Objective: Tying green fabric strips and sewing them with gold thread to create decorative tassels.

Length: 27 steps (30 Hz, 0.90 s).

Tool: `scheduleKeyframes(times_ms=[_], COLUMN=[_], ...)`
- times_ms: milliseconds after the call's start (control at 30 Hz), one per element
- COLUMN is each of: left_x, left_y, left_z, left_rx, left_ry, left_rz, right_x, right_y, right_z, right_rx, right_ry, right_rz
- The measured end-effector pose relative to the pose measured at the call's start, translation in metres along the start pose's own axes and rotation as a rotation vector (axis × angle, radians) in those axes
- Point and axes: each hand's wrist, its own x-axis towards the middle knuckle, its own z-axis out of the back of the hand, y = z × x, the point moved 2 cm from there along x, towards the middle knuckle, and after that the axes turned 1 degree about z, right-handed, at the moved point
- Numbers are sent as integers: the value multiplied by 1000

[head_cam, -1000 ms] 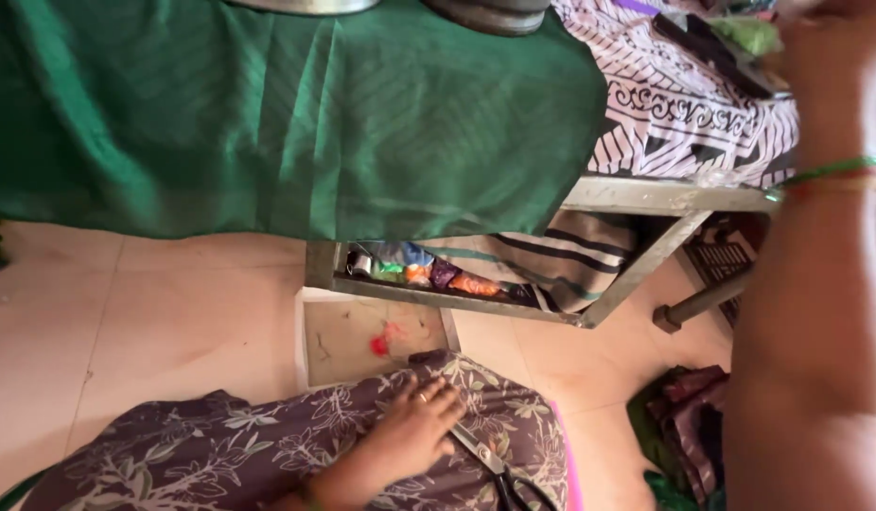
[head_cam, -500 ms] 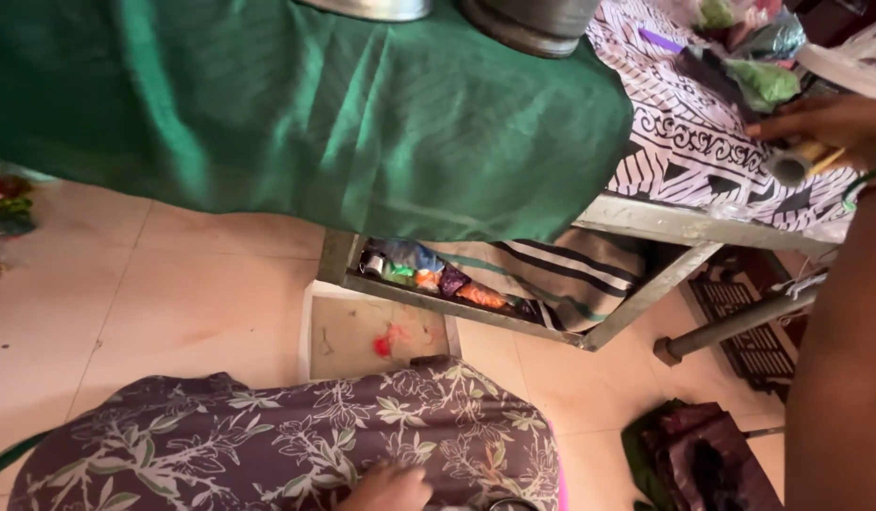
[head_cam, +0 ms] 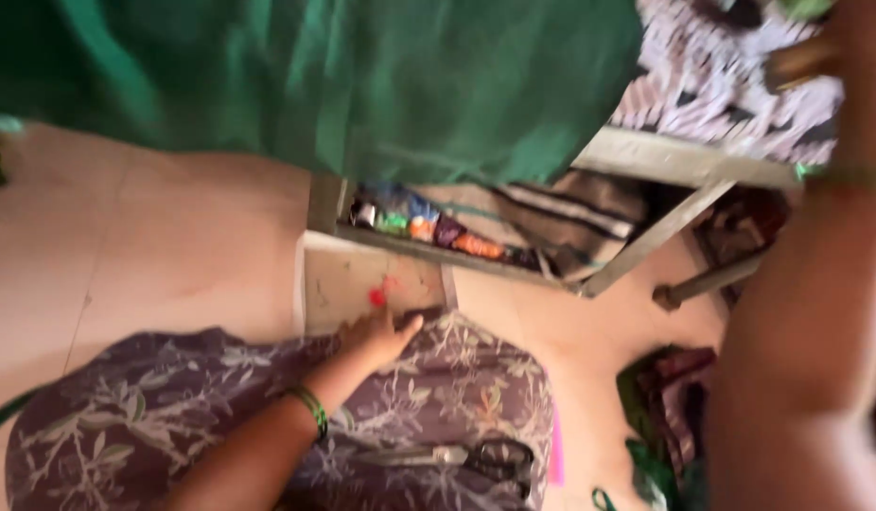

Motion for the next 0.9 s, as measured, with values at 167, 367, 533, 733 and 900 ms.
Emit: scheduleKeyframes(times_ms=[167,367,533,733,900], left_x=[-12,-58,-82,-114,-120], left_y=[-10,-30,-22,-19,-21], left_z=[20,33,38,64,72], left_rx=[-401,-718,-906,-1028,-1017], left_ry=[-384,-293,-209,-241,-209], left_rz=[-403,-553,-531,-520,-527], right_x=[-122,-228,-239,-231,-241], right_y=[-75,-110,-55,-8,13], right_z=[-162,-349,-339,-324,-328], right_rx=[830,1979,1757,1643,1442], right_ry=[-10,362,313,402,212], right_rz=[-214,-512,-545,-331,-254])
